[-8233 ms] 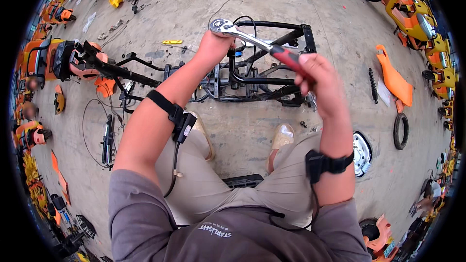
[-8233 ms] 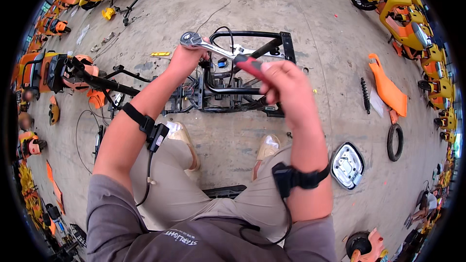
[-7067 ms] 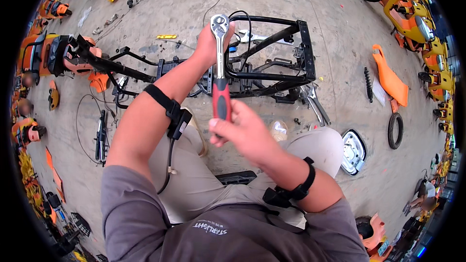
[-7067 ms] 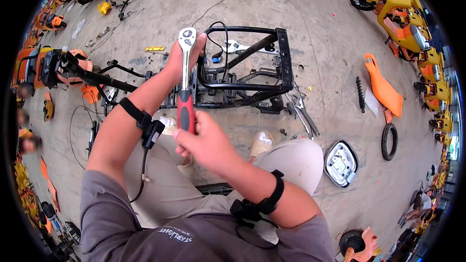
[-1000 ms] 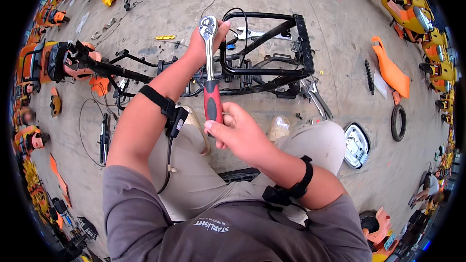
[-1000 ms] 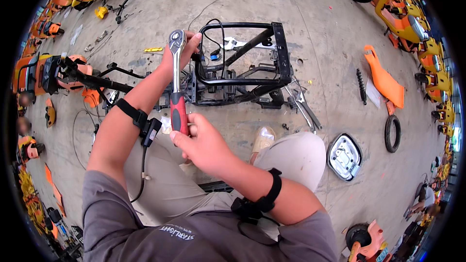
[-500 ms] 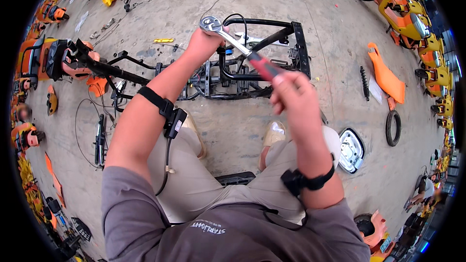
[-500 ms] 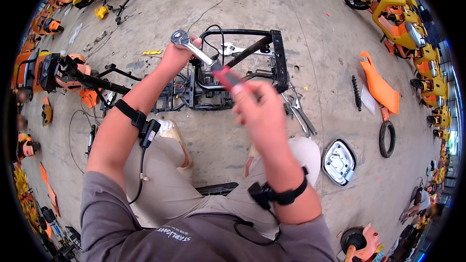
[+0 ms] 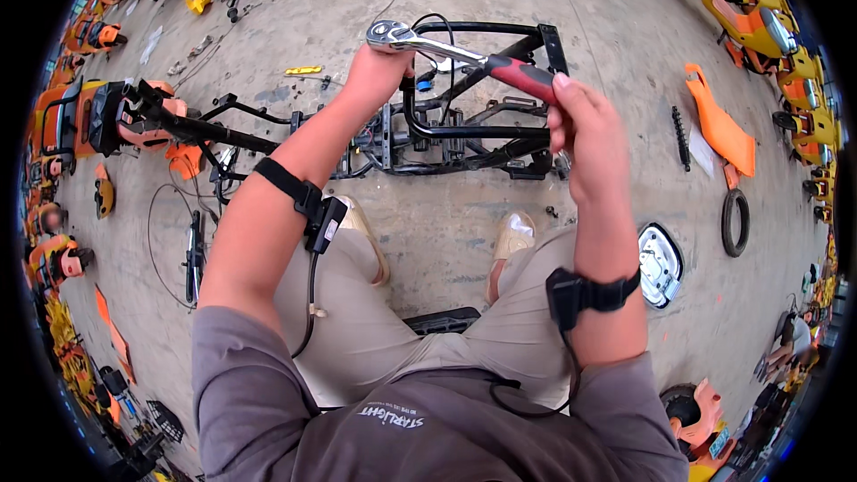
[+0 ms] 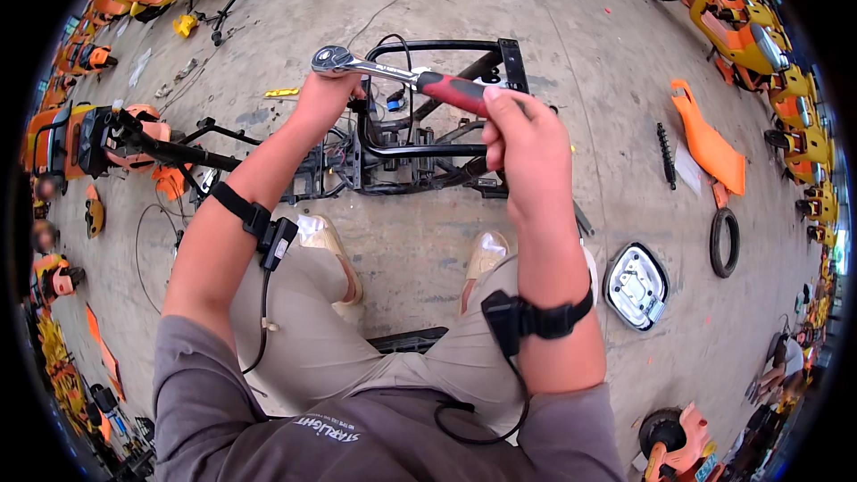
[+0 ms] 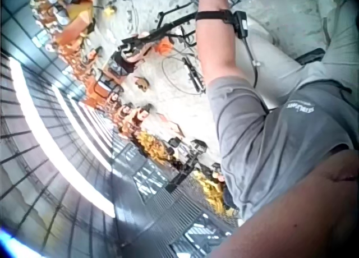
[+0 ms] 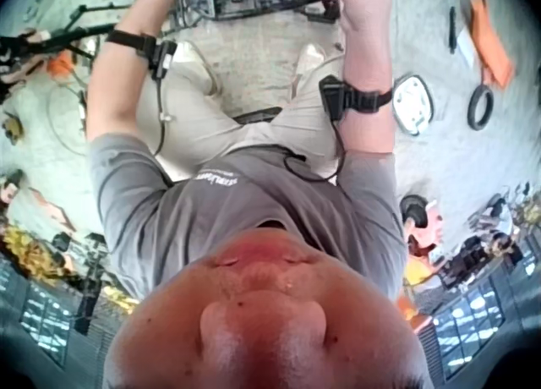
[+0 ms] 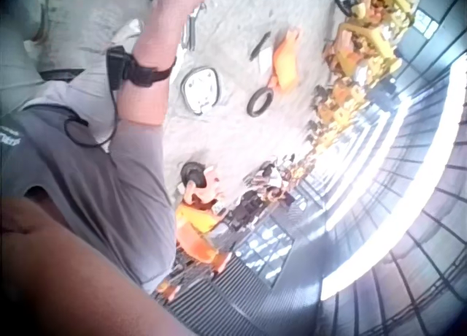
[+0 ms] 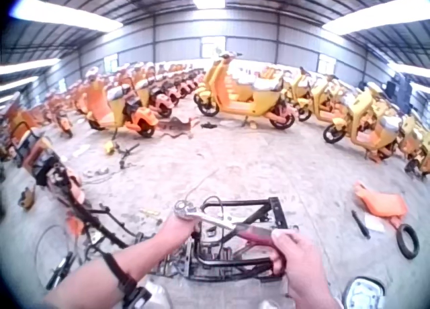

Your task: The person uses a ratchet to tighten bolts on a motorcycle frame on the floor.

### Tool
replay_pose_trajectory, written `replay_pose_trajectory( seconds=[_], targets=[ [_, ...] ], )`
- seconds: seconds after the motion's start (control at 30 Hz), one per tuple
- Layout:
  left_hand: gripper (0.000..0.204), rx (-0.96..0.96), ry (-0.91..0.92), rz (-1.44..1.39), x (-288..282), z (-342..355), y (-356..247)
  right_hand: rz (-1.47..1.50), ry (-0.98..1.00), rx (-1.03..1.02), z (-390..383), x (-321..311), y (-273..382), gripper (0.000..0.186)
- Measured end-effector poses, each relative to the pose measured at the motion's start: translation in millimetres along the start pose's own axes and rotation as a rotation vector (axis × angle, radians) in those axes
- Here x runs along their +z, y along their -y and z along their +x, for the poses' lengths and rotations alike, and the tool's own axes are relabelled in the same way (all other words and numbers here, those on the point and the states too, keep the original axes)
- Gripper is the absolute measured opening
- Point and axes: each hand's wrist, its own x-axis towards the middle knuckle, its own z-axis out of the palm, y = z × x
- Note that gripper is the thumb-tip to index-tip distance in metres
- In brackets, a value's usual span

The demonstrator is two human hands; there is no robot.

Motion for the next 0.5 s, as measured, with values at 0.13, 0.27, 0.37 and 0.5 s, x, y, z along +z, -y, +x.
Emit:
replay_pose_trajectory(
  seconds=[0.13, 0.27, 0.37, 0.5],
  targets=[
    [0.027, 0.025, -0.064, -0.084, -4, -3, 6, -0.015, -0.065, 0.011, -23, 25, -16, 0.029],
    [0.031, 0.055, -0.101, 0.001, 4, -12, -3, -0.051, 0.332, 0.179, -89, 60, -31, 0.043],
    [0.035, 0.163, -0.099, -0.011, 8, -15, 6, 0.090, 0.489, 0.288, -109, 86, -52, 0.051],
    [0.034, 0.067, -0.019, -0.017, 0, -11, -1, 0.033, 0.440, 0.316, -90, 76, -23, 0.036]
  ],
)
